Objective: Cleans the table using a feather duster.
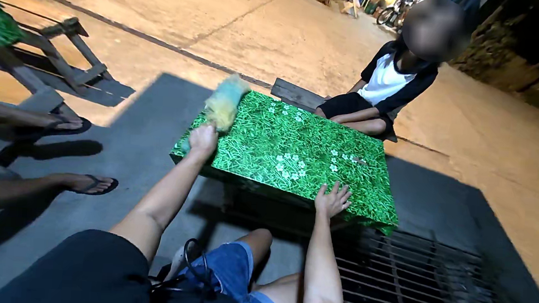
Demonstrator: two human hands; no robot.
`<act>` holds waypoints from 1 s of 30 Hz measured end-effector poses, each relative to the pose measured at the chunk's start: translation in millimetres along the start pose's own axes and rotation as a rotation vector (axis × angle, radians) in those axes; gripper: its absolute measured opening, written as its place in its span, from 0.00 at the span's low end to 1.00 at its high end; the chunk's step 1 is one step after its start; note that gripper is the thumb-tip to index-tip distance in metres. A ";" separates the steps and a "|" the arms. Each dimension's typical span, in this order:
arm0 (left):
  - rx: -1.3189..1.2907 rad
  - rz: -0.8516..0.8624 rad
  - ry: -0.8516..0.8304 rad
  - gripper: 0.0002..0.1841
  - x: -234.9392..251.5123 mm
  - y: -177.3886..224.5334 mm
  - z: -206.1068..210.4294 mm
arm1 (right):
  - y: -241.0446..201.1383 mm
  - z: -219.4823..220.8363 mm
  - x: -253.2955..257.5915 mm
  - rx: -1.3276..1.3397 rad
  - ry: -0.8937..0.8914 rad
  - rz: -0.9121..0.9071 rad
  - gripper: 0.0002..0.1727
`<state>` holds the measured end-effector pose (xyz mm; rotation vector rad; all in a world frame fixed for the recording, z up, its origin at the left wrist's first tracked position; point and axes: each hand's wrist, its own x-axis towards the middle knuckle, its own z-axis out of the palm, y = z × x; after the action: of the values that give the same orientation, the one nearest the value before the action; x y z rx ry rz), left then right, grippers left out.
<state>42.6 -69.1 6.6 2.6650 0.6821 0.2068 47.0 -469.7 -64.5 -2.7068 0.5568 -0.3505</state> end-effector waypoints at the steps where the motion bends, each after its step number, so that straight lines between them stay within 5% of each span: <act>1: 0.007 0.051 -0.033 0.17 -12.8 12.8 5.1 | -0.6 0.4 0.1 -0.002 0.003 0.002 0.35; 6: 0.086 0.662 -0.349 0.18 -95.7 81.5 42.5 | 0.1 -2.0 -0.9 0.000 -0.012 0.000 0.37; 9: 0.088 1.019 -0.415 0.17 -88.8 108.8 65.0 | -3.7 -11.8 -6.1 -0.030 -0.108 0.036 0.48; 12: 0.059 0.905 -0.275 0.15 -38.6 124.7 73.5 | -0.5 -5.6 -2.6 0.012 -0.059 0.013 0.38; 16: -0.039 0.358 -0.131 0.16 24.6 146.9 79.4 | 1.2 2.6 0.8 0.020 0.006 0.003 0.36; 18: -0.052 0.247 -0.137 0.16 21.3 169.3 80.0 | 0.4 3.7 2.0 0.008 0.021 0.013 0.36; 20: 0.000 0.355 -0.194 0.16 -3.4 192.3 84.7 | -0.9 4.8 1.9 -0.006 0.027 0.024 0.36; 26: 0.109 1.219 -0.356 0.15 -74.1 260.7 128.7 | -5.3 -2.9 1.8 -0.007 0.009 0.032 0.32; 30: -0.022 1.133 -0.230 0.16 -64.6 292.9 160.9 | 0.1 3.5 2.7 0.028 0.005 0.026 0.38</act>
<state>150.3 -390.1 -27.8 2.6638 -0.9330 0.1799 50.5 -469.9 -67.3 -2.6706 0.5833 -0.3558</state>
